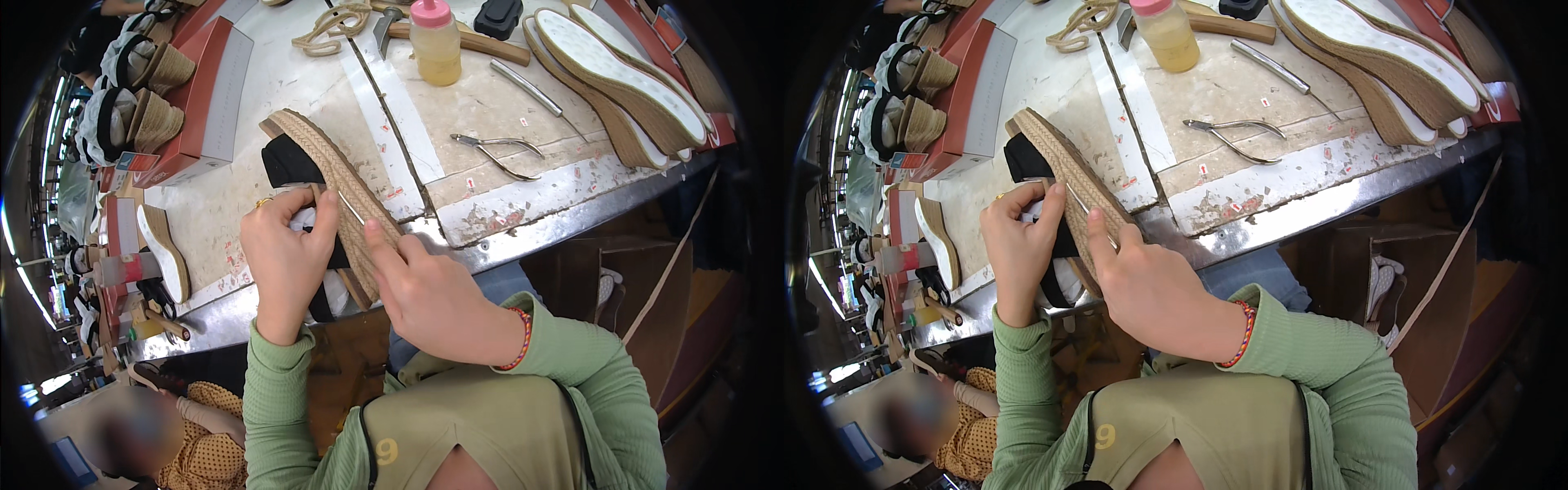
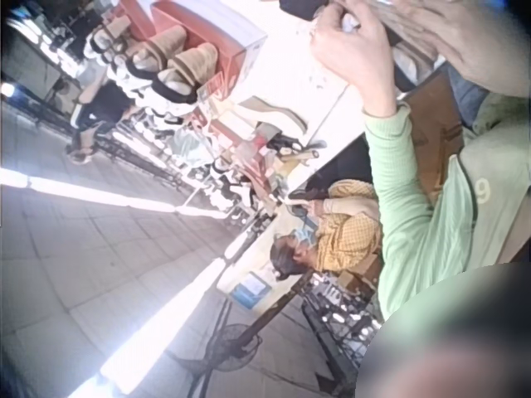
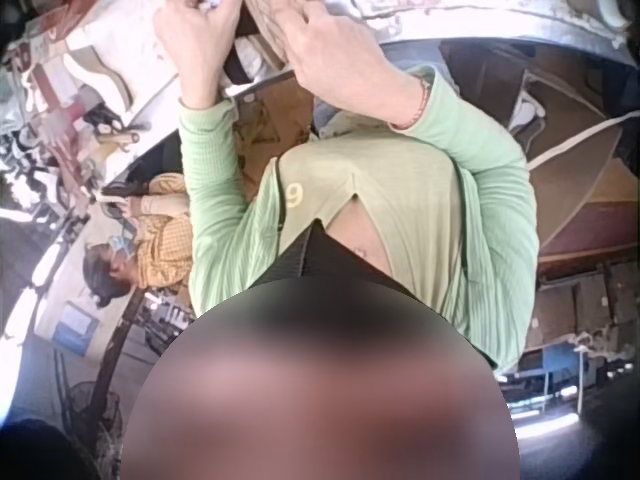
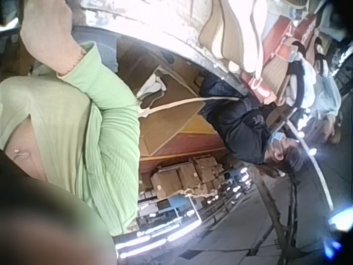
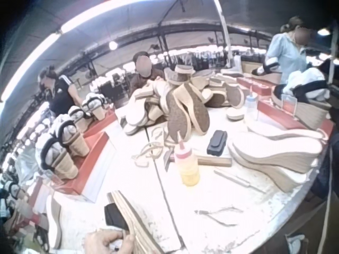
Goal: The person applies glue to the edge of a black espadrille wedge sandal and uses a metal awl to press and secure the woven sole edge. They repeatedly adjust the sandal, apply more glue, and use the awl to smooth and align the sole along the side and heel.
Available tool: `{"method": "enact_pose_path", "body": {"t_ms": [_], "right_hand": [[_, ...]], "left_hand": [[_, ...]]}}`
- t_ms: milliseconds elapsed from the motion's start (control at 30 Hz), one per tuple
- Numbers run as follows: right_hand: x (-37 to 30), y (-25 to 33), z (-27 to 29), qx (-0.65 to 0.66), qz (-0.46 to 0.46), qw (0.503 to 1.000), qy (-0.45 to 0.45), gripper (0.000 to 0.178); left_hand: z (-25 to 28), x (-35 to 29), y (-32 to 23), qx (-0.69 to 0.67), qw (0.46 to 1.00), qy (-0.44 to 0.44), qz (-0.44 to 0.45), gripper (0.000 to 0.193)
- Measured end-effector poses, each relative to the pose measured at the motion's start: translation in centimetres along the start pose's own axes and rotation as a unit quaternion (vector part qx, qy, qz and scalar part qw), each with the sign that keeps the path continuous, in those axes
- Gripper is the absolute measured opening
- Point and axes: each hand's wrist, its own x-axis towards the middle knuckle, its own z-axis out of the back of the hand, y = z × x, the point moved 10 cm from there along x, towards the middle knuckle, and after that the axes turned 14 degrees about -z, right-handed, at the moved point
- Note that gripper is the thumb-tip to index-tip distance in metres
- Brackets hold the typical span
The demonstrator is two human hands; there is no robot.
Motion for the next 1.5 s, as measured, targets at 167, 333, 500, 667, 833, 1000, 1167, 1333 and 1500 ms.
{"method": "enact_pose_path", "body": {"t_ms": [167, 333, 500, 667, 833, 1000, 1167, 1333, 1500], "right_hand": [[-0.9, -0.5, 0.4, -0.008, -0.001, 1.000, 0.021, 0.047], [-0.9, -2.5, 3.5, 0.158, 0.013, 0.987, -0.028, 0.044], [0.3, -2.3, 3.9, 0.213, 0.058, 0.974, -0.044, 0.042], [1.9, -1.8, 3.9, 0.235, 0.063, 0.970, -0.014, 0.042], [2.6, -0.8, 3.5, 0.240, 0.068, 0.968, -0.006, 0.040], [2.2, -0.1, 4.8, 0.157, 0.124, 0.980, -0.014, 0.039], [0.9, -3.5, 5.1, 0.164, 0.040, 0.983, 0.078, 0.044], [1.9, -6.3, 8.1, 0.234, 0.081, 0.965, -0.089, 0.053], [4.5, -10.1, 5.9, 0.354, 0.010, 0.935, -0.010, 0.060]], "left_hand": [[0.0, -0.2, 0.5, -0.009, 1.000, -0.003, 0.006, 0.026], [0.0, -0.3, 0.5, -0.010, 1.000, -0.008, 0.000, 0.027], [-0.1, -0.2, 0.4, -0.014, 1.000, -0.007, 0.011, 0.028], [0.1, -0.2, 0.5, -0.013, 0.999, -0.014, 0.027, 0.030], [0.0, -0.4, 0.6, -0.008, 1.000, -0.021, 0.015, 0.029], [0.1, -0.5, 0.5, 0.011, 1.000, -0.028, -0.001, 0.029], [0.8, -0.4, 0.0, 0.019, 1.000, -0.023, -0.003, 0.030], [5.5, -0.8, -1.1, -0.024, 0.991, -0.128, -0.020, 0.025], [10.9, -3.4, -0.7, -0.055, 0.975, -0.213, -0.027, 0.021]]}}
